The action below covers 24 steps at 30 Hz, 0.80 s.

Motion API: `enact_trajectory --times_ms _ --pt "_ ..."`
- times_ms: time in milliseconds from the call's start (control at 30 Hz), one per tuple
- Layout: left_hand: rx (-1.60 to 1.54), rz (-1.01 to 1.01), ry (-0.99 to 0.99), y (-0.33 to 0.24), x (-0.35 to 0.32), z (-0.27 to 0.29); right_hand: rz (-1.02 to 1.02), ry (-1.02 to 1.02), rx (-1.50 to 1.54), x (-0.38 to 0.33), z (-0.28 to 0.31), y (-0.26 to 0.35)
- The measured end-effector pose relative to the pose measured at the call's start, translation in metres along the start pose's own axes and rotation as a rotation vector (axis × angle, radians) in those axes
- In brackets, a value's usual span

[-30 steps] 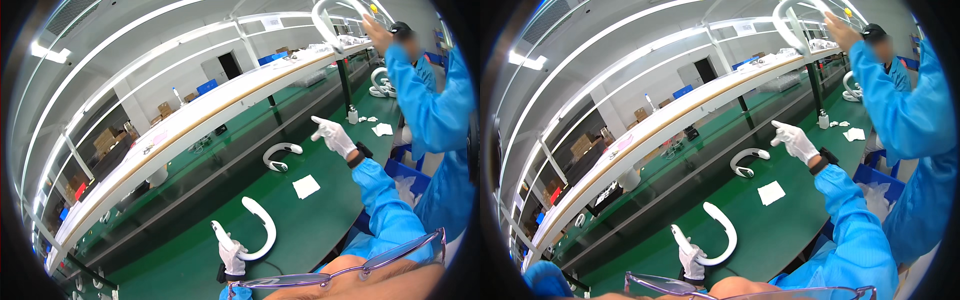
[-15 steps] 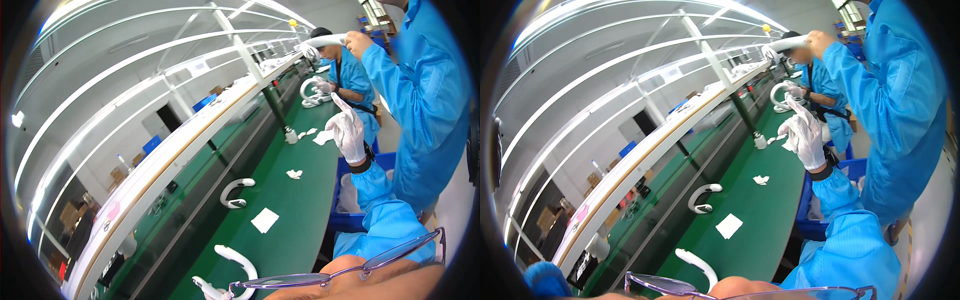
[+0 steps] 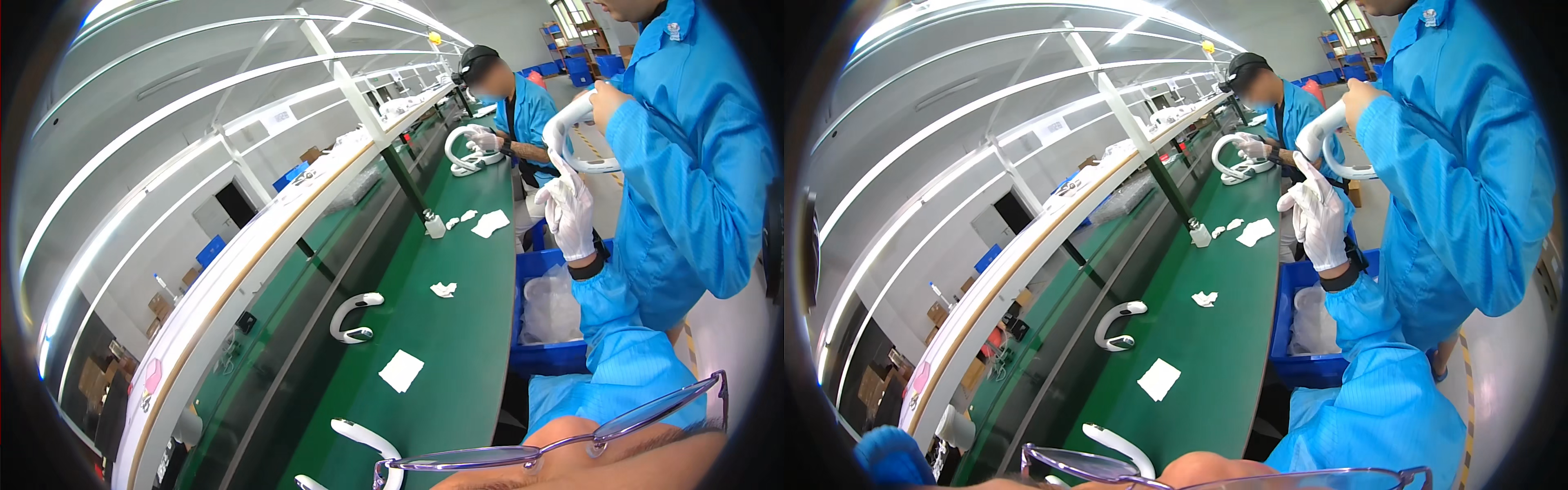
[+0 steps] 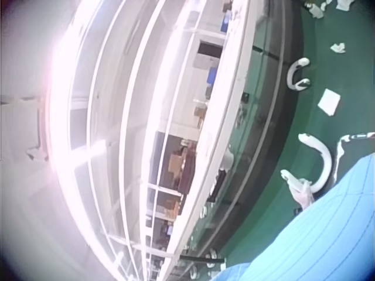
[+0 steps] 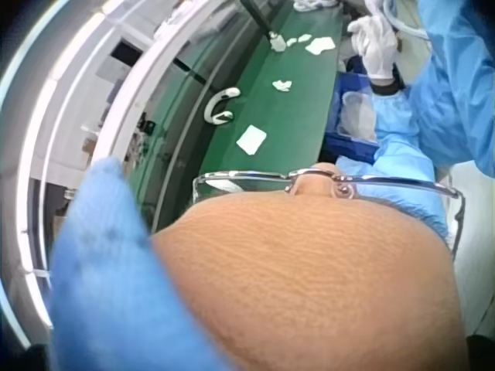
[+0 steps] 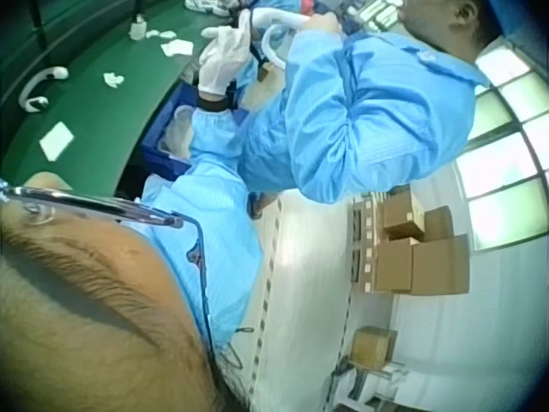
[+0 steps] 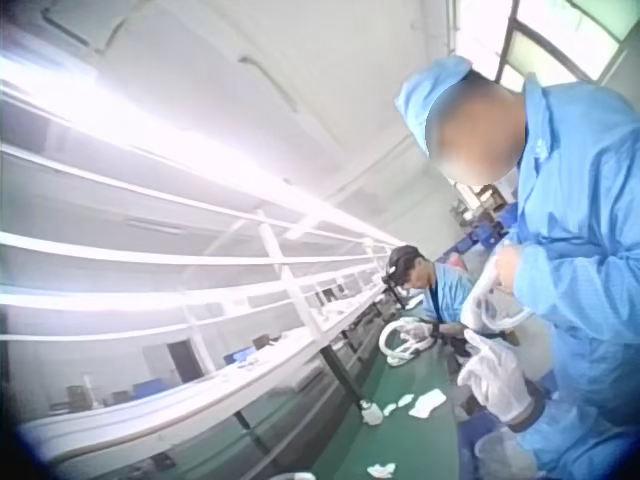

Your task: Assemble and clean white U-shaped neck massager components at a factory workstation.

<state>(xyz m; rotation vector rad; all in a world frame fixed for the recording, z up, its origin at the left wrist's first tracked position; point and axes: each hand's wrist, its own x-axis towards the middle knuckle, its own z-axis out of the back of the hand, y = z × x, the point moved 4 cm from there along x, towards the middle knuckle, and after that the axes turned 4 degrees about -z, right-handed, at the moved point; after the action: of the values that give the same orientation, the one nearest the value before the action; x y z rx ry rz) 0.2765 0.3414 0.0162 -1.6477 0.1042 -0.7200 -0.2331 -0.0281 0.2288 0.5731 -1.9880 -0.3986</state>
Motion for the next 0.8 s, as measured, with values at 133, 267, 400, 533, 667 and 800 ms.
enact_trajectory --times_ms 133,267,400,533,667,800 --pt "-0.012 -0.022 0.003 -0.001 -0.003 0.001 -0.077 -0.017 -0.021 -0.014 0.01 -0.008" --pt "0.017 -0.018 -0.01 -0.003 0.001 -0.007 -0.167 -0.014 -0.095 -0.034 0.019 -0.019" --pt "0.039 -0.008 -0.006 -0.002 0.005 -0.015 -0.139 -0.043 -0.21 -0.044 0.038 -0.024" --pt "0.064 -0.001 0.001 -0.002 0.009 -0.022 -0.127 -0.1 -0.268 -0.046 0.058 -0.022" --pt "0.081 0.0 0.003 -0.004 0.012 -0.029 -0.192 -0.136 -0.262 -0.047 0.077 -0.023" --pt "0.101 -0.012 -0.036 -0.005 0.009 -0.027 -0.275 -0.096 -0.211 -0.05 0.072 -0.038"
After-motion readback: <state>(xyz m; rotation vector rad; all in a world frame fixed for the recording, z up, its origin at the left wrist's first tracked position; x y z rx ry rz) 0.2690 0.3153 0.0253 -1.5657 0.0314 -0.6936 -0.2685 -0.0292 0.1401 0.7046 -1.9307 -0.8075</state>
